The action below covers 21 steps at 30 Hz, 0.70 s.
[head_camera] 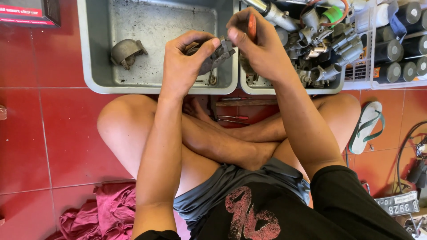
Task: Inspecting and cleaning motorcycle carburetor parts using a brush and screwdriver while sitting on the floor.
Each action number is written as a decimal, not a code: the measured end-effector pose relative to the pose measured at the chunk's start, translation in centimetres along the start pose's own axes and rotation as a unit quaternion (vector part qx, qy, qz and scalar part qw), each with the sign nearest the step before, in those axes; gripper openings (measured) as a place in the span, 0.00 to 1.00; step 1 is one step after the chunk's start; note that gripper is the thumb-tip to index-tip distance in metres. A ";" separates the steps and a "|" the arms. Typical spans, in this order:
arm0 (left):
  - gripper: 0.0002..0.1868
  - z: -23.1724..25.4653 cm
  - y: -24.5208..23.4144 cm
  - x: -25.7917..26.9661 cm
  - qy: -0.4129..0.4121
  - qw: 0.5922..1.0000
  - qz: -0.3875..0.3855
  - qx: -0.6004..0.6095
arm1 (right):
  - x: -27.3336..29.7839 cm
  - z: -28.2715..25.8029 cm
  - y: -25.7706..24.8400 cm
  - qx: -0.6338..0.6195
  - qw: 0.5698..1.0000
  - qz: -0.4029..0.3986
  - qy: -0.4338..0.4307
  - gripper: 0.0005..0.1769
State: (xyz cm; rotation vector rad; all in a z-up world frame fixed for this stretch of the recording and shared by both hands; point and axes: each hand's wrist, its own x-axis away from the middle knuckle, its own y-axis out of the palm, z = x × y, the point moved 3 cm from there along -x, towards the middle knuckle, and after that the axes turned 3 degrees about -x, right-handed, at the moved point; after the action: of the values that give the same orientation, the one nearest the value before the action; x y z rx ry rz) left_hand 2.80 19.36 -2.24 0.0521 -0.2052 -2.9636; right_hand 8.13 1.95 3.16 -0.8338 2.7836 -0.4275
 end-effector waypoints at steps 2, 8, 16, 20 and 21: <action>0.09 -0.1 0.0 0.0 -0.005 1.000 0.001 0.000 | -0.1 0.3 0.3 0.022 0.999 0.012 0.039 0.10; 0.09 -0.1 0.0 0.3 -0.003 1.000 -0.029 -0.005 | 0.0 0.7 0.3 0.046 0.994 0.044 0.083 0.22; 0.09 -0.3 0.2 0.2 0.000 1.000 -0.008 -0.010 | 0.4 -0.1 -0.2 0.020 1.000 0.001 -0.004 0.06; 0.07 0.8 0.5 0.5 0.096 0.995 0.013 -0.040 | 0.3 0.6 0.0 0.042 0.999 0.031 0.005 0.11; 0.08 1.3 0.6 0.7 0.131 0.989 0.023 -0.069 | 0.4 1.1 0.0 0.070 0.996 0.055 0.020 0.22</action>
State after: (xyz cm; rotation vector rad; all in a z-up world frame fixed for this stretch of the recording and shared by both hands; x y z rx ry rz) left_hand 2.15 18.85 -0.89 0.4106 0.0321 -2.8772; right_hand 8.11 1.48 2.09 -0.6451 2.7801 -0.6185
